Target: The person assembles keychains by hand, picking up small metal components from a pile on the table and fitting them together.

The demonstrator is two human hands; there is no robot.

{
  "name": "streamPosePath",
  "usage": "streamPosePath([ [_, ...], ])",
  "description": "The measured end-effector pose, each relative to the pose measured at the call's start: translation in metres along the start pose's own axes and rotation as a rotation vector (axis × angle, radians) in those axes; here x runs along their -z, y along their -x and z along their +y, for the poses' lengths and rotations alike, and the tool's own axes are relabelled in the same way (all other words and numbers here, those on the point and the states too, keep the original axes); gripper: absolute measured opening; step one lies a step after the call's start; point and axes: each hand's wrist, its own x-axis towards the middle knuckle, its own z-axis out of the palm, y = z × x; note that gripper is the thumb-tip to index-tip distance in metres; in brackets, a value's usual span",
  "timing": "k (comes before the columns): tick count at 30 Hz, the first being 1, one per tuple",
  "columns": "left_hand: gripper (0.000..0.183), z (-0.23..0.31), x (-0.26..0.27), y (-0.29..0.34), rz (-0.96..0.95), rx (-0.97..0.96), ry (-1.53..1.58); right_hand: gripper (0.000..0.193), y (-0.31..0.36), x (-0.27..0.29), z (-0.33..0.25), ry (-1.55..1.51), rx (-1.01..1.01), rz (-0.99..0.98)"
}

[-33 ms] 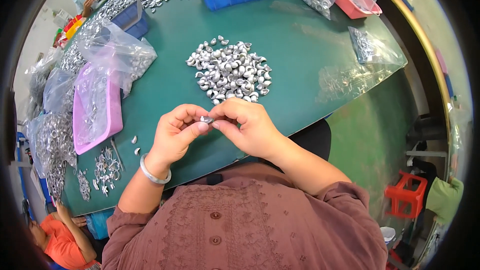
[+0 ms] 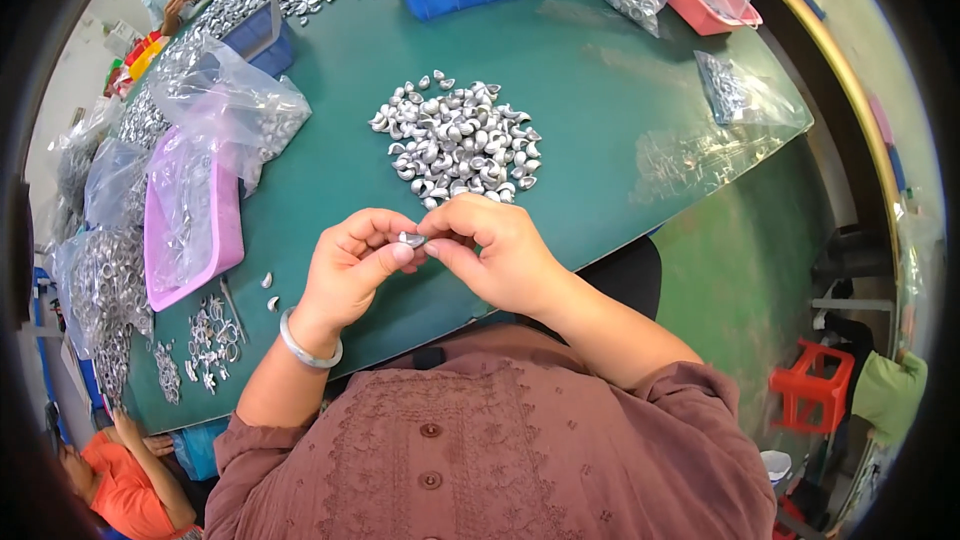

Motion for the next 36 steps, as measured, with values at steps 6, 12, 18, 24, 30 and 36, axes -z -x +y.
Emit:
streamPosePath([
  [6, 0.016, -0.004, 0.002, -0.003, -0.023, 0.231, 0.328, 0.007, 0.003, 0.001, 0.006, -0.089, -0.096, -0.030],
  [12, 0.022, -0.010, 0.006, 0.000, -0.037, 0.254, 0.311, 0.007, 0.003, -0.002, 0.005, -0.562, -0.464, -0.060],
  [18, 0.035, -0.004, 0.002, 0.000, -0.009, 0.283, 0.355, 0.009, 0.002, 0.001, 0.008, -0.741, -0.587, -0.071],
  [24, 0.021, -0.008, 0.007, 0.000, -0.064, 0.318, 0.390, 0.006, 0.004, -0.002, 0.009, -0.695, -0.576, -0.072],
  [30, 0.019, -0.008, 0.007, 0.000, -0.059, 0.265, 0.518, 0.005, 0.002, -0.001, 0.006, -0.047, -0.049, -0.031],
  [36, 0.020, -0.015, 0.013, 0.001, -0.178, 0.173, 0.584, 0.007, 0.003, 0.017, 0.015, 0.383, 0.005, 0.114],
])
